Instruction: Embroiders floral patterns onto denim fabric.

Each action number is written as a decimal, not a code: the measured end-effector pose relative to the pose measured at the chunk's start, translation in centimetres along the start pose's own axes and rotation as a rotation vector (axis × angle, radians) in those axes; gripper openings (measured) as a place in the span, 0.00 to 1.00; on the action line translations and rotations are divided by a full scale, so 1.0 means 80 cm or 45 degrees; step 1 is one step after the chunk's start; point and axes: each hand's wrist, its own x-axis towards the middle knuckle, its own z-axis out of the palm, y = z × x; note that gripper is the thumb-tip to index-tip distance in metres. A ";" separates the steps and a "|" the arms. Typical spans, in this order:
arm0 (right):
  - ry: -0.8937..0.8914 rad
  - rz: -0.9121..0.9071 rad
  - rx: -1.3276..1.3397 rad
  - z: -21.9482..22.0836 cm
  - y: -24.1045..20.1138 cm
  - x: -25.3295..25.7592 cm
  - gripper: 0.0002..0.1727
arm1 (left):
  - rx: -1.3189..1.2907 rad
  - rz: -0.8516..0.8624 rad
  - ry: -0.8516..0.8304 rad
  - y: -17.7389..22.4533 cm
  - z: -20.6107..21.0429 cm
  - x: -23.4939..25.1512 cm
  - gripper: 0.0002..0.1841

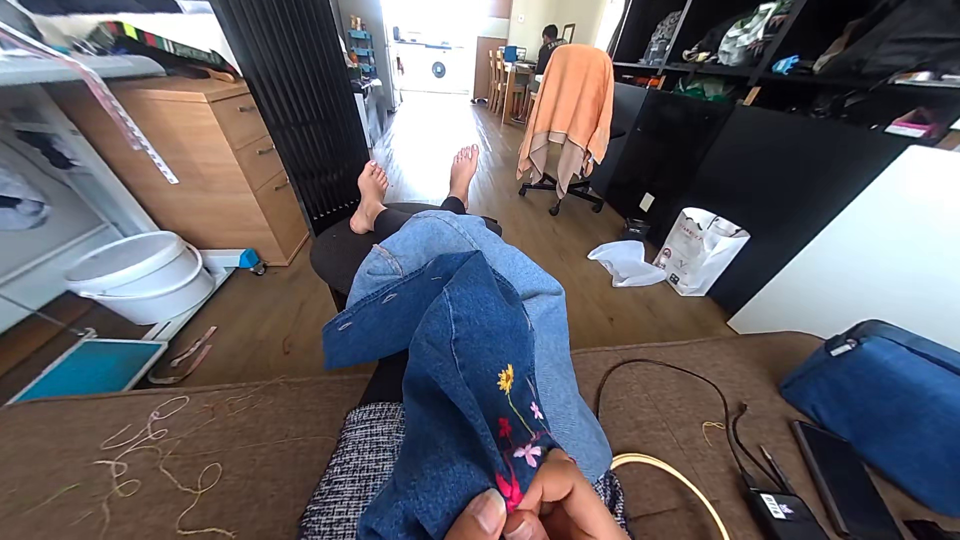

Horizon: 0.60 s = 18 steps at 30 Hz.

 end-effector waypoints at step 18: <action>-0.005 -0.002 0.022 0.002 -0.005 -0.005 0.04 | -0.038 0.016 0.017 0.003 0.004 -0.001 0.09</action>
